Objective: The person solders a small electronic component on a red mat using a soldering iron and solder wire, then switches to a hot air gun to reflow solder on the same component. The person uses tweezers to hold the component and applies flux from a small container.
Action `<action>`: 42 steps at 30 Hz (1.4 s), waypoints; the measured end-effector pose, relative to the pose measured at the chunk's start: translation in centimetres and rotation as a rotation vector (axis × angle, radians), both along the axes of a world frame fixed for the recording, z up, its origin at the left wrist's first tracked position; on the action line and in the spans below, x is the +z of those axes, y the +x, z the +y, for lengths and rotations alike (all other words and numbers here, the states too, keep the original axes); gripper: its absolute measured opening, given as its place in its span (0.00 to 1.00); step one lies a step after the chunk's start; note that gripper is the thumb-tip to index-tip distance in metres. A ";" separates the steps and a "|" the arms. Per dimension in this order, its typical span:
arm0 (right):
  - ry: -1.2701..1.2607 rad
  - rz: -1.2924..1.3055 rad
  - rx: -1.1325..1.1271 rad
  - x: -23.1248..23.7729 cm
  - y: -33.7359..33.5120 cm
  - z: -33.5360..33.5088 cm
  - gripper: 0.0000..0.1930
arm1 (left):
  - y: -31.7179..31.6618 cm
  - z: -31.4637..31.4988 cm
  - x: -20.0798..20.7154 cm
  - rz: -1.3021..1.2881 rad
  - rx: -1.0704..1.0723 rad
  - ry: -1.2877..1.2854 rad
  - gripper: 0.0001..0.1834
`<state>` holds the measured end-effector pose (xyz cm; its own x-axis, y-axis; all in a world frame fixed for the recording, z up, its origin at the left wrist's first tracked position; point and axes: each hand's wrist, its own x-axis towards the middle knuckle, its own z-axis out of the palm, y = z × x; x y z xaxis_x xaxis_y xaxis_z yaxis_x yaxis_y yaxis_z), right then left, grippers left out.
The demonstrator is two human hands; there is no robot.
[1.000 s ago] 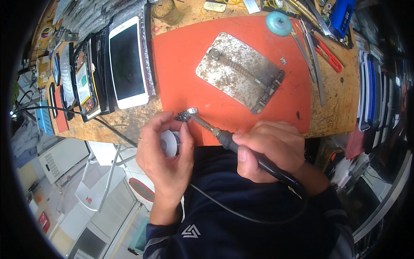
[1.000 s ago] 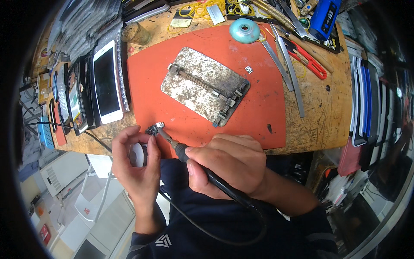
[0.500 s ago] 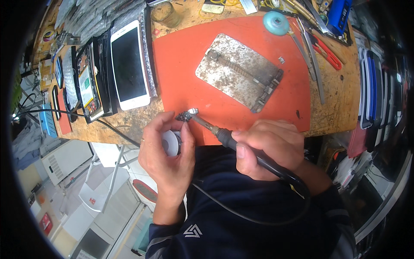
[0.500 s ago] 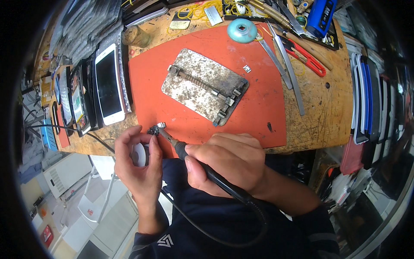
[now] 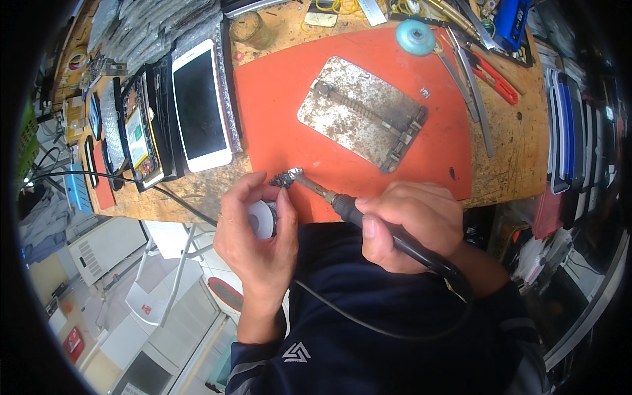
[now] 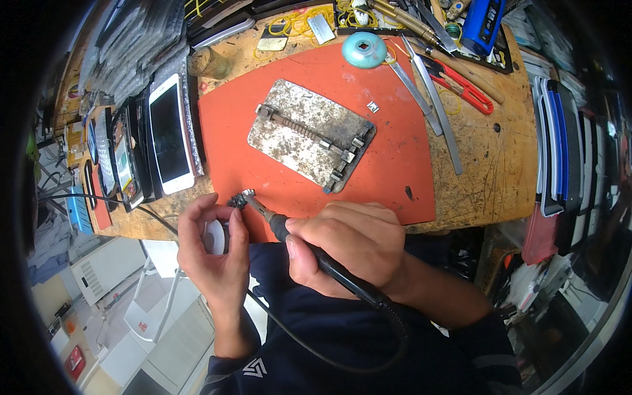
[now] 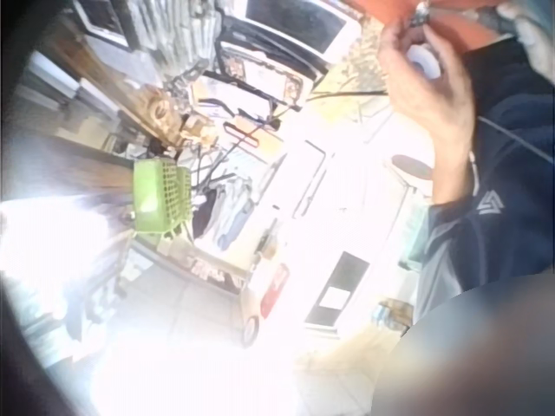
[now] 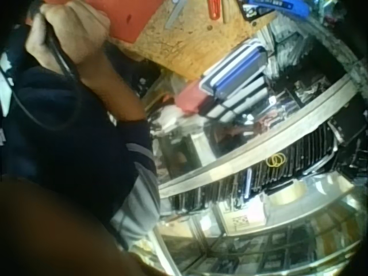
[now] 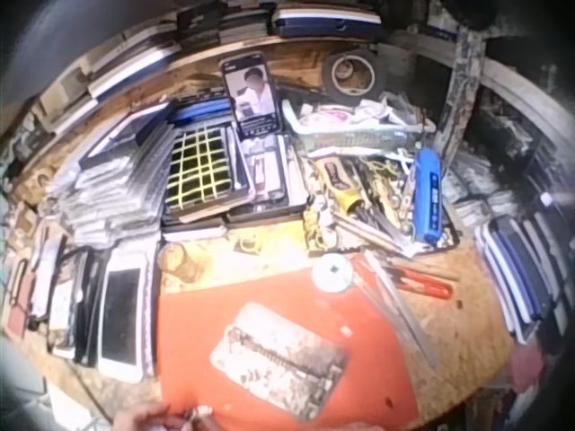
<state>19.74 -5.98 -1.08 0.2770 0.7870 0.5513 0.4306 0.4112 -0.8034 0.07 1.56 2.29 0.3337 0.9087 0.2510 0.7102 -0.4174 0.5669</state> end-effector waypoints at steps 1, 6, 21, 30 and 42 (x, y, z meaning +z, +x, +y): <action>0.000 -0.001 0.001 0.0 0.0 0.0 0.09 | 0.0 0.0 0.1 0.002 -0.003 0.002 0.22; 0.003 -0.015 -0.007 0.0 0.1 -0.1 0.09 | 0.4 0.3 0.4 0.026 -0.018 0.004 0.22; -0.005 -0.020 0.005 -0.2 -0.1 0.0 0.10 | 0.6 0.4 0.4 0.065 -0.008 0.002 0.22; -0.018 -0.026 0.018 -0.1 -0.1 0.0 0.10 | 0.8 0.4 0.4 0.086 0.003 0.020 0.22; -0.024 -0.045 0.030 0.0 0.0 -0.1 0.10 | 0.9 0.4 0.4 0.083 0.011 0.019 0.22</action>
